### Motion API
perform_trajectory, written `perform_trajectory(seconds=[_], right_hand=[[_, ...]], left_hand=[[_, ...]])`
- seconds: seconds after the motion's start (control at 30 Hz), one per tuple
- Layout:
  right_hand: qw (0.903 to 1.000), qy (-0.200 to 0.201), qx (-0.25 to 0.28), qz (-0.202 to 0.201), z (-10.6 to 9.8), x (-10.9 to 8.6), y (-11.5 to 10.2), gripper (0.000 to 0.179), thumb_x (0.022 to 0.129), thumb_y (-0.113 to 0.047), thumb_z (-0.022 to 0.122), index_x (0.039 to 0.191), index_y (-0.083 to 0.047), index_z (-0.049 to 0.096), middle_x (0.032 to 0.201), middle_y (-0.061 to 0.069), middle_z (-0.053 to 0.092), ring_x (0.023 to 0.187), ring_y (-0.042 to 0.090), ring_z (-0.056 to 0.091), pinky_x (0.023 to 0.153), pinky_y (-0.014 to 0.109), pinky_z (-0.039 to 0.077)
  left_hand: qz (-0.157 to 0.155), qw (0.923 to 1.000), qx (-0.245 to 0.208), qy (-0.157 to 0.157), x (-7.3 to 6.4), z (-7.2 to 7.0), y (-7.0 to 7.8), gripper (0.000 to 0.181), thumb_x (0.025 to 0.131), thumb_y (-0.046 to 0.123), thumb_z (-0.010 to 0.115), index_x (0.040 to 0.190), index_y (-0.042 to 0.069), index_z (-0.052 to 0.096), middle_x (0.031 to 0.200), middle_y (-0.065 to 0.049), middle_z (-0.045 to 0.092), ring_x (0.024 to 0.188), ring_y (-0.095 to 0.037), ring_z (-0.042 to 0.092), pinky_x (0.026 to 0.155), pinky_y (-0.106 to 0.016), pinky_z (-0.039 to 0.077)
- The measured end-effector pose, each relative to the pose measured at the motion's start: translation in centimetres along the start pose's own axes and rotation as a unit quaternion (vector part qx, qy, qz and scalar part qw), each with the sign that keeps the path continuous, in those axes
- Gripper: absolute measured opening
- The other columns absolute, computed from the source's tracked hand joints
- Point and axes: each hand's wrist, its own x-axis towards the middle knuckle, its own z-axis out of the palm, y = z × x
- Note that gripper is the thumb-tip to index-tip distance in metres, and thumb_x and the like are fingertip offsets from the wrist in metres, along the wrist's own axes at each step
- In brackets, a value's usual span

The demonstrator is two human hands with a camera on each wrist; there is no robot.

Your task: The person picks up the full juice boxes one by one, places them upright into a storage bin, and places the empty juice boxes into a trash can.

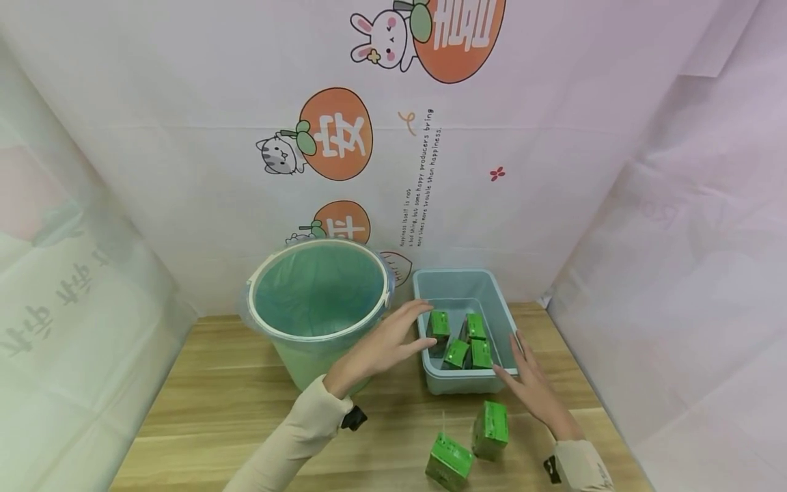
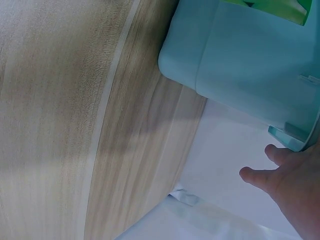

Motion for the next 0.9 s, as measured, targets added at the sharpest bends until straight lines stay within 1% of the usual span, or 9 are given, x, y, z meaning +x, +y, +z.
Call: perform_trajectory(seconds=[0.13, 0.27, 0.4, 0.57, 0.77, 0.9], right_hand=[[1.0000, 0.000, -0.003, -0.002, 0.0, -0.1, 0.0, 0.088, 0.109, -0.043, 0.057, 0.168, 0.001, 0.010, 0.176, 0.020, -0.003, 0.152, 0.062, 0.009, 0.111, 0.085, 0.015], [1.0000, -0.001, -0.001, -0.005, 0.0, 0.0, 0.1, 0.088, 0.109, -0.042, 0.057, 0.168, 0.001, 0.010, 0.176, 0.020, -0.004, 0.153, 0.062, 0.008, 0.111, 0.085, 0.014], [1.0000, -0.004, -0.002, -0.002, 0.0, 0.0, 0.2, 0.088, 0.109, -0.043, 0.057, 0.169, 0.001, 0.009, 0.176, 0.019, -0.005, 0.153, 0.062, 0.006, 0.111, 0.085, 0.013], [1.0000, -0.004, -0.004, -0.004, 0.0, 0.1, 0.2, 0.087, 0.109, -0.043, 0.057, 0.168, 0.002, 0.009, 0.176, 0.021, -0.005, 0.152, 0.063, 0.007, 0.111, 0.085, 0.014], [0.9999, 0.001, -0.010, -0.008, 0.0, 0.2, 0.2, 0.087, 0.109, -0.042, 0.057, 0.168, 0.003, 0.010, 0.176, 0.022, -0.003, 0.152, 0.063, 0.010, 0.112, 0.084, 0.016], [0.9999, 0.001, -0.012, -0.008, 0.0, 0.1, 0.2, 0.087, 0.109, -0.042, 0.057, 0.168, 0.003, 0.010, 0.176, 0.022, -0.003, 0.151, 0.064, 0.011, 0.111, 0.084, 0.016]], left_hand=[[0.001, 0.9999, 0.004, 0.012, -1.2, -0.6, 0.7, 0.066, 0.107, 0.048, 0.061, 0.163, 0.017, 0.042, 0.173, -0.005, 0.029, 0.158, -0.027, 0.029, 0.122, -0.056, 0.033], [0.002, 0.9994, 0.019, 0.029, -2.3, -1.3, 1.1, 0.065, 0.107, 0.046, 0.062, 0.162, 0.018, 0.043, 0.172, -0.005, 0.030, 0.158, -0.026, 0.029, 0.122, -0.056, 0.034], [0.004, 0.9985, 0.032, 0.044, -3.2, -1.9, 1.3, 0.066, 0.107, 0.047, 0.063, 0.161, 0.015, 0.044, 0.171, -0.004, 0.032, 0.159, -0.025, 0.027, 0.123, -0.054, 0.033], [0.005, 0.9975, 0.036, 0.061, -4.3, -2.8, 1.6, 0.066, 0.106, 0.046, 0.063, 0.161, 0.013, 0.045, 0.171, -0.003, 0.033, 0.160, -0.024, 0.025, 0.124, -0.053, 0.031], [0.002, 0.9964, 0.041, 0.074, -5.5, -3.9, 1.9, 0.067, 0.106, 0.043, 0.065, 0.161, 0.011, 0.045, 0.171, -0.008, 0.034, 0.158, -0.026, 0.029, 0.122, -0.056, 0.033], [0.002, 0.9945, 0.043, 0.096, -6.3, -4.6, 1.8, 0.066, 0.105, 0.041, 0.067, 0.160, 0.012, 0.046, 0.170, -0.009, 0.035, 0.158, -0.026, 0.030, 0.121, -0.058, 0.035]])
